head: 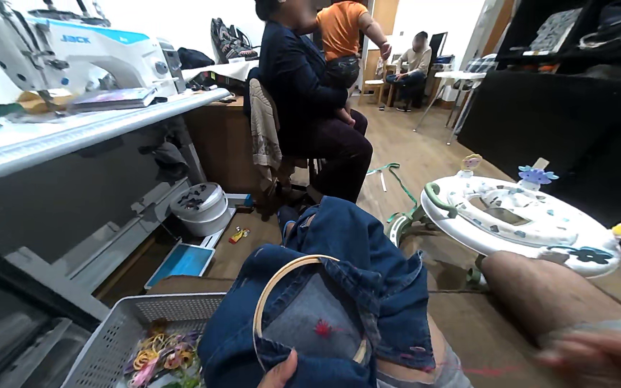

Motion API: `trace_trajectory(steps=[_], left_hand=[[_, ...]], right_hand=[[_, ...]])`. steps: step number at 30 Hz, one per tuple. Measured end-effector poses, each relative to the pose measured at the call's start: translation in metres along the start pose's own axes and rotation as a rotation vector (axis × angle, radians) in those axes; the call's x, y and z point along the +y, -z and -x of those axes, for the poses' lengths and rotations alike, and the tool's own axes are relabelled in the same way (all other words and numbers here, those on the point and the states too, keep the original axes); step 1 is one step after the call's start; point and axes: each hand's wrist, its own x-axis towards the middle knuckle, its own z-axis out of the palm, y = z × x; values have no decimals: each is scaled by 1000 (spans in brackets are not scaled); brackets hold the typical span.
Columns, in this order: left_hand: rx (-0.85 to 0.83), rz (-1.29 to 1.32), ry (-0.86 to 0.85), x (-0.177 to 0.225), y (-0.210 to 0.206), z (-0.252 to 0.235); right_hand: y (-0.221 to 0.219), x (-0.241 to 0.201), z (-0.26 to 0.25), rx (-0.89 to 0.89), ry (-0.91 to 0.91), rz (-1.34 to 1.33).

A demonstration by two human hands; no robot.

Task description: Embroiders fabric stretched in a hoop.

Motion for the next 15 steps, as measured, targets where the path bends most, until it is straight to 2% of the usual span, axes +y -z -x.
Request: trace_trajectory(steps=[3, 6, 9, 15], left_hand=[[4, -42, -29, -1, 0, 2], [-17, -37, -41, 1, 3, 3], [-49, -18, -24, 2, 4, 2], [-57, 1, -10, 2, 5, 3]], right_hand=[[-92, -17, 16, -192, -99, -126], [-142, -18, 27, -228, -86, -105], [-157, -13, 31, -214, -95, -42], [-159, -14, 31, -202, -104, 26]])
